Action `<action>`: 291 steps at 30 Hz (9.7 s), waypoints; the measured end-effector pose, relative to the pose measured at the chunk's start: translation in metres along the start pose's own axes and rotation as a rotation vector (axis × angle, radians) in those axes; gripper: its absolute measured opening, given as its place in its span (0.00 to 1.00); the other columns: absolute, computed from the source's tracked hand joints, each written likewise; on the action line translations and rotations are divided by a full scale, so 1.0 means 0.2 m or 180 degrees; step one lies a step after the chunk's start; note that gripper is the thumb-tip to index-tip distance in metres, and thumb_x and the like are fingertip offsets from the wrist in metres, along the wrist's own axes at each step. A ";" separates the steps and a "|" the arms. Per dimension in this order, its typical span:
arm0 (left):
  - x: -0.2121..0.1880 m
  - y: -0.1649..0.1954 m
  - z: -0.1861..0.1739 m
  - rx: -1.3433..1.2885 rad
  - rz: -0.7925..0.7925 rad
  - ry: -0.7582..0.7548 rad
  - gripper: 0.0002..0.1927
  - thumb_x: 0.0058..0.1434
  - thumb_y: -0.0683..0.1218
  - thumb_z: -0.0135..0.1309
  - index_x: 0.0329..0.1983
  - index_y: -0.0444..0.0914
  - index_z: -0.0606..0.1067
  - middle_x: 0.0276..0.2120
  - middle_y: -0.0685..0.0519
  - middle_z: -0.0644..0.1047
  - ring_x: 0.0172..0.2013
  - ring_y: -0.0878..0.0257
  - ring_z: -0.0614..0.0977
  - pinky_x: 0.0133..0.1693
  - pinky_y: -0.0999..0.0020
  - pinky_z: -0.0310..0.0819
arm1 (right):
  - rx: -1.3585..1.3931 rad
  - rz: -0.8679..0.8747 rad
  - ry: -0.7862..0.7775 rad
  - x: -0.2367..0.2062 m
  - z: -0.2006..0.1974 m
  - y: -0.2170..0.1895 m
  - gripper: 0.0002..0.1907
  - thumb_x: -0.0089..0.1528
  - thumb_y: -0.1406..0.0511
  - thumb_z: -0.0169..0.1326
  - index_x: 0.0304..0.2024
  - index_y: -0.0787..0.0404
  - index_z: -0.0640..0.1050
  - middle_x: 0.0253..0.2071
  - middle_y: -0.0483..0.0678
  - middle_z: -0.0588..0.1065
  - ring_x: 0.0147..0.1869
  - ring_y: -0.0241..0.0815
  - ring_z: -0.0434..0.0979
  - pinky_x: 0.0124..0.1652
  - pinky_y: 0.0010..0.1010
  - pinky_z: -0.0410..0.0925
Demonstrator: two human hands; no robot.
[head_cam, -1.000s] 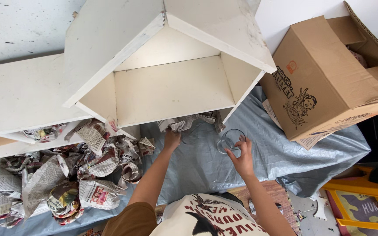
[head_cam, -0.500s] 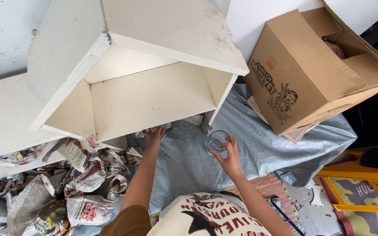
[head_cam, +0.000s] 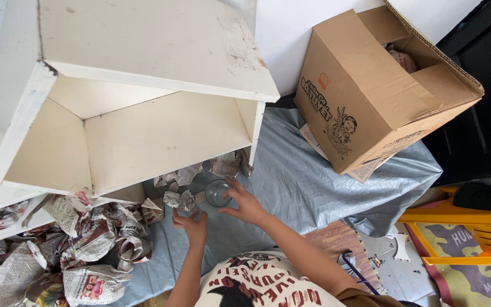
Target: The person crumples newspaper sheets into balls and places them into a cardboard box. They wrap a glass cup in newspaper, add more crumpled paper around items in the box, and fold the box flaps closed.
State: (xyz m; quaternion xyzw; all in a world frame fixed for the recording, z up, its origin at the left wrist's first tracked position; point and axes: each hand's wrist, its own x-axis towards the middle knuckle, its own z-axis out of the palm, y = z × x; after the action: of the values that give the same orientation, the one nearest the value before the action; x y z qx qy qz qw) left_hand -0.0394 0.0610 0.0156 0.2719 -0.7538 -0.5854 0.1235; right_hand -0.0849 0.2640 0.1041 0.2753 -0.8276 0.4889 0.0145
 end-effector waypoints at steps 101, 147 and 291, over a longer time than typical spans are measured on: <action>-0.58 0.63 1.82 -0.0694 -0.0684 -0.3215 0.15 0.69 0.51 0.50 0.34 0.36 0.77 0.25 0.56 0.75 0.25 0.68 0.74 0.28 0.72 0.63 | 0.3808 0.4809 0.1908 -0.69 -1.97 1.10 0.32 0.71 0.49 0.36 0.56 0.72 0.70 0.54 0.65 0.72 0.56 0.57 0.76 0.52 0.48 0.75; -0.69 1.07 0.64 -0.0006 0.0133 -0.2996 0.22 0.67 0.57 0.52 0.41 0.33 0.81 0.19 0.56 0.76 0.19 0.71 0.70 0.22 0.70 0.64 | -0.2789 -0.0527 0.3206 -0.30 -1.99 0.40 0.26 0.56 0.73 0.63 0.54 0.61 0.67 0.57 0.53 0.71 0.68 0.57 0.68 0.75 0.67 0.39; -0.45 1.32 -0.13 0.1616 0.3798 -0.0944 0.13 0.51 0.44 0.64 0.41 0.41 0.81 0.58 0.54 0.76 0.55 0.55 0.78 0.52 0.56 0.72 | -0.1608 0.0153 0.0209 -0.04 -0.75 -0.81 0.10 0.51 0.69 0.63 0.35 0.59 0.78 0.32 0.48 0.78 0.33 0.51 0.80 0.31 0.41 0.72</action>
State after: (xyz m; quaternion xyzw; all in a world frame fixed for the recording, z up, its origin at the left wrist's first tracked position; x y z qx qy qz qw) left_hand -0.0231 0.1347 0.2862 -0.2547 -0.8985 -0.2521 0.2535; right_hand -0.0375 0.3300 0.3100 0.2272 -0.9289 0.2755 0.0981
